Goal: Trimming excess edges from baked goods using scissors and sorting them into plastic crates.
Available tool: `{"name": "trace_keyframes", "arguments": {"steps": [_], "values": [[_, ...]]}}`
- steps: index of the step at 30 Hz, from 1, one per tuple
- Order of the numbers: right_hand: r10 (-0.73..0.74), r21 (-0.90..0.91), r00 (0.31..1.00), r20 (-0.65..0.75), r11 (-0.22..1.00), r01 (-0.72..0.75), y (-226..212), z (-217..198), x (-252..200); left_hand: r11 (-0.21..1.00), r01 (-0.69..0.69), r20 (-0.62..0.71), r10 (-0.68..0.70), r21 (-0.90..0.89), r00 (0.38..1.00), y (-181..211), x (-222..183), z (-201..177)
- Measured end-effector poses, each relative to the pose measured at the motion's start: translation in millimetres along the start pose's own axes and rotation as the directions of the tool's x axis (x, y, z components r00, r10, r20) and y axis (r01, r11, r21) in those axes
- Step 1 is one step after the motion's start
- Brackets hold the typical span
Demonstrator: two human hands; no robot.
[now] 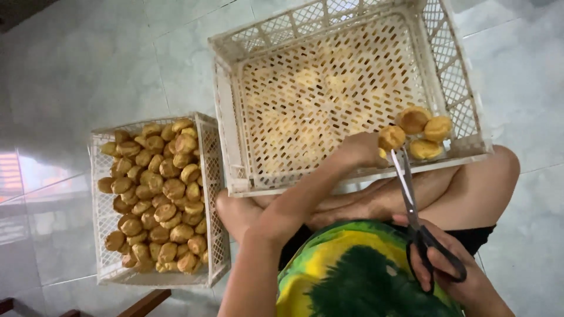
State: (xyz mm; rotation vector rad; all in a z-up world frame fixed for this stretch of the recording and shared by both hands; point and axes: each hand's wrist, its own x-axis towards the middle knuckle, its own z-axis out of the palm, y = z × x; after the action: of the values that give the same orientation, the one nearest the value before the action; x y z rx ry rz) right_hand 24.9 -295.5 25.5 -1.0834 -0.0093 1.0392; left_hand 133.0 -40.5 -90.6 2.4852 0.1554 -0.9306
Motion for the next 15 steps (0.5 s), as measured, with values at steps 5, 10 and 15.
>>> {"name": "trace_keyframes", "arguments": {"steps": [5, 10, 15], "values": [[0.044, -0.094, 0.999, -0.029, 0.994, -0.047, -1, -2, 9, 0.253, -0.188, -0.151, 0.159, -0.949, 0.976, -46, -49, -22], [0.072, -0.170, 0.987, 0.147, 0.984, -0.047, -1, 18, 24, -0.549, -0.367, -0.517, 0.144, -0.751, 0.844, -64, -118, -4], [0.203, -0.332, 0.957, 0.207, 0.935, -0.126, -6, 40, 30, -0.616, -0.458, -0.481, -0.143, -0.641, 0.865, -60, -137, 2]]}}
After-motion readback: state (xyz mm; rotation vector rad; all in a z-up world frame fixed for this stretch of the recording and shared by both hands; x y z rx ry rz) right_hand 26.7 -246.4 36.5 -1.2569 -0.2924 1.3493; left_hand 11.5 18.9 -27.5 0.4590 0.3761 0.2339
